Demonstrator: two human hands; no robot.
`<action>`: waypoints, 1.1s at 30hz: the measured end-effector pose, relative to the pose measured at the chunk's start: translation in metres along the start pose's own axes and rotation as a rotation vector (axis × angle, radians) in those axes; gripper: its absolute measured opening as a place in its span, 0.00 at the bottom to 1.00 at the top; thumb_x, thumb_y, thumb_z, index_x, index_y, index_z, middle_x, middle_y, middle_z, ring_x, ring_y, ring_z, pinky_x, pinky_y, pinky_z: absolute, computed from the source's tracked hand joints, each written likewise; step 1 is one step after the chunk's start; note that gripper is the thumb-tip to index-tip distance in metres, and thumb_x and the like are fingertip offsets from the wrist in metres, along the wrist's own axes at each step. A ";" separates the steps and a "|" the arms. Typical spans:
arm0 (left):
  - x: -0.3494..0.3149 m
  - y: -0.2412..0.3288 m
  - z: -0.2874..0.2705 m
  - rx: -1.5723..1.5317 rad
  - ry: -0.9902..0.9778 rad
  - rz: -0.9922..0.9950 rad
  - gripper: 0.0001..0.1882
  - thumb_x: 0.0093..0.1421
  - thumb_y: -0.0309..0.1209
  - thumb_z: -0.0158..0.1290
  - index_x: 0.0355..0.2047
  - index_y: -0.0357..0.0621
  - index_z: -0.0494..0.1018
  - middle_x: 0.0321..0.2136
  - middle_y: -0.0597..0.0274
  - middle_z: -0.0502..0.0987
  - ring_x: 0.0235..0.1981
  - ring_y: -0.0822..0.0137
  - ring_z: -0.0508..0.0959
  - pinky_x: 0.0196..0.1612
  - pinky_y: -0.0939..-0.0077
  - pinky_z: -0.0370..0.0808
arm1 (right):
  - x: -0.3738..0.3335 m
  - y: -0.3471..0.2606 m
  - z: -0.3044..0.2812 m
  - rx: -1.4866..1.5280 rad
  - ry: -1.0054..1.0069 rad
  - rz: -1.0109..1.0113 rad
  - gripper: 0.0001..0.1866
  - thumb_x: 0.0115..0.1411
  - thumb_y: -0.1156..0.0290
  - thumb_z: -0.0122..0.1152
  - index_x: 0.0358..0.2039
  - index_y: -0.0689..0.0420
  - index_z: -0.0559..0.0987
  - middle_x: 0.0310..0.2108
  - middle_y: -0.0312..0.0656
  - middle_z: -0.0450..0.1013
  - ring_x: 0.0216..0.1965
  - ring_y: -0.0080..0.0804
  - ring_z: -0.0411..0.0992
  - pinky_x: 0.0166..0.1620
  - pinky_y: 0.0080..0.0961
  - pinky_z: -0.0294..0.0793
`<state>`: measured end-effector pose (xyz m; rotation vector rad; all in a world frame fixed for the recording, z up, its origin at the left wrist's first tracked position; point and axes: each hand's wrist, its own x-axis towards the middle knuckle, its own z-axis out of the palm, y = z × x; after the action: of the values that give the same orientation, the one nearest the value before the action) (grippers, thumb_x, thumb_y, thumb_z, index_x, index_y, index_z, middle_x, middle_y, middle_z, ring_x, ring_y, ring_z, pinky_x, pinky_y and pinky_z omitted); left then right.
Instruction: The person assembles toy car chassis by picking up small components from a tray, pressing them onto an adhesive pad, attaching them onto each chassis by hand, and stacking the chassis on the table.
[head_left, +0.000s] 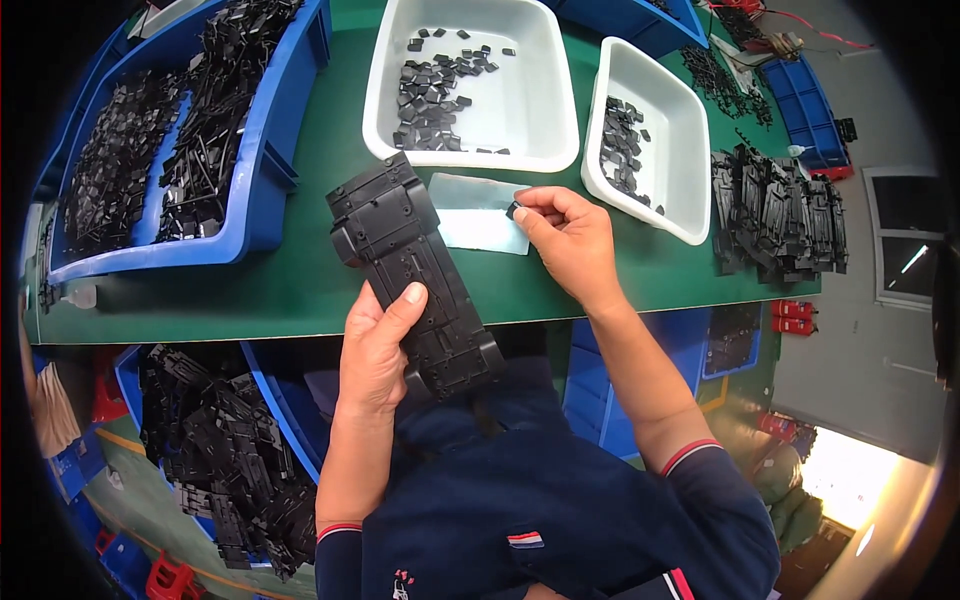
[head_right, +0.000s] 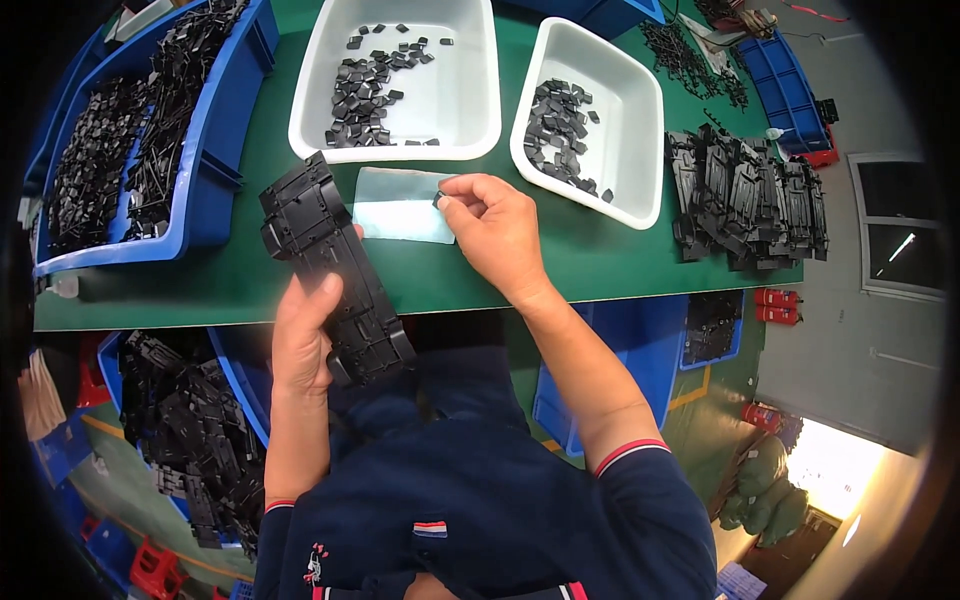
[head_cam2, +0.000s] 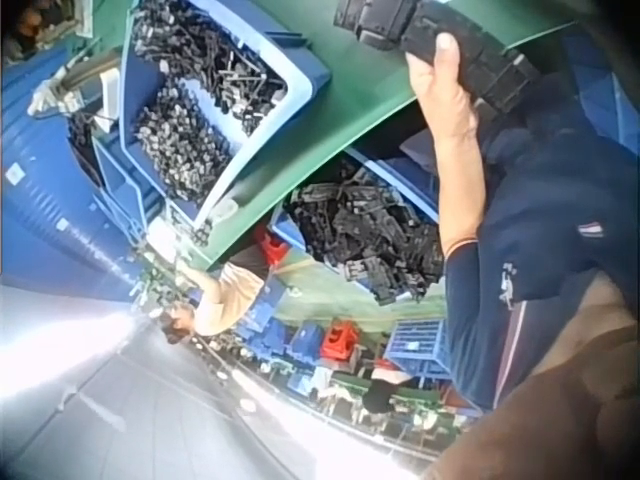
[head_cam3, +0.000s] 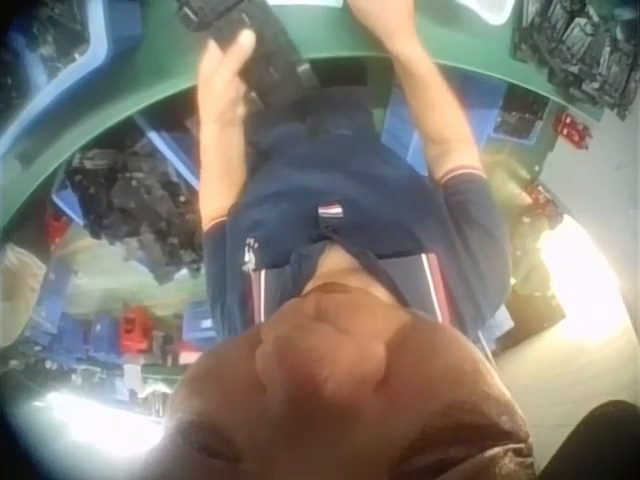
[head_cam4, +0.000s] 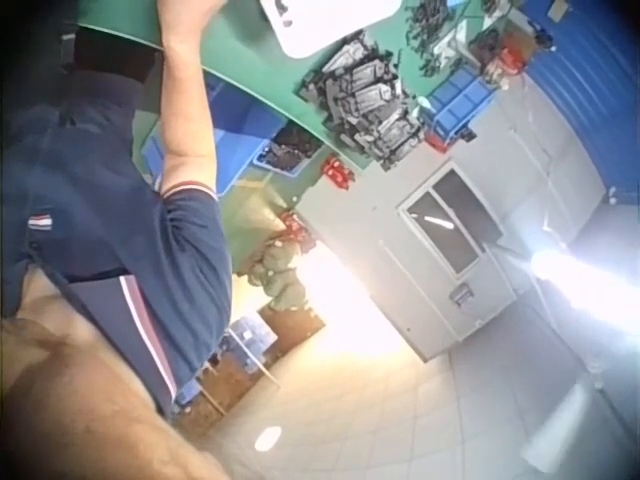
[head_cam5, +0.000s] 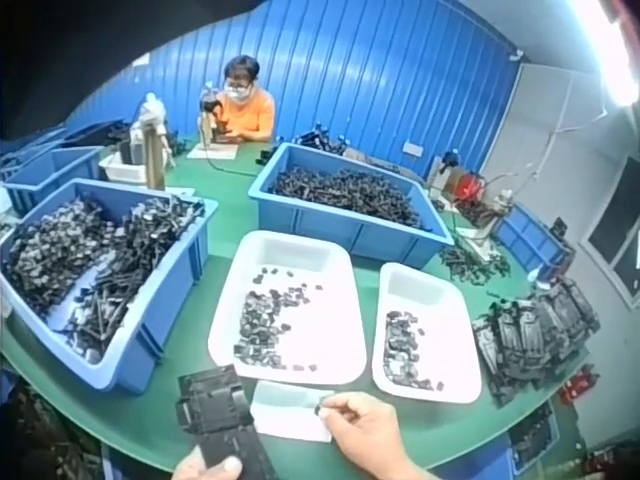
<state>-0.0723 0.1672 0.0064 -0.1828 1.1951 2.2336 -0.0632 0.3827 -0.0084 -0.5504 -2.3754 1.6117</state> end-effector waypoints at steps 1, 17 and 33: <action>0.000 0.000 0.000 -0.001 0.000 -0.001 0.30 0.56 0.31 0.54 0.57 0.35 0.60 0.52 0.54 0.69 0.52 0.63 0.71 0.54 0.70 0.69 | 0.000 0.000 0.000 -0.019 0.001 -0.020 0.08 0.54 0.77 0.62 0.36 0.63 0.80 0.26 0.30 0.73 0.26 0.12 0.65 0.32 0.11 0.68; 0.000 -0.002 0.000 -0.075 0.008 0.014 0.18 0.60 0.28 0.53 0.50 0.40 0.67 0.42 0.62 0.76 0.41 0.71 0.76 0.46 0.74 0.74 | -0.008 -0.002 0.007 -0.155 0.153 -0.224 0.08 0.52 0.79 0.60 0.34 0.62 0.79 0.24 0.38 0.71 0.21 0.20 0.68 0.28 0.17 0.69; -0.016 -0.009 -0.001 -0.018 0.022 0.095 0.20 0.59 0.28 0.52 0.51 0.38 0.66 0.46 0.57 0.75 0.44 0.67 0.76 0.50 0.71 0.72 | -0.078 -0.035 -0.013 0.310 -0.066 -0.408 0.09 0.52 0.87 0.61 0.35 0.63 0.79 0.32 0.42 0.72 0.32 0.22 0.69 0.35 0.14 0.67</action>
<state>-0.0547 0.1631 0.0057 -0.1616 1.2191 2.3304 0.0058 0.3496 0.0307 0.0453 -2.0436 1.7655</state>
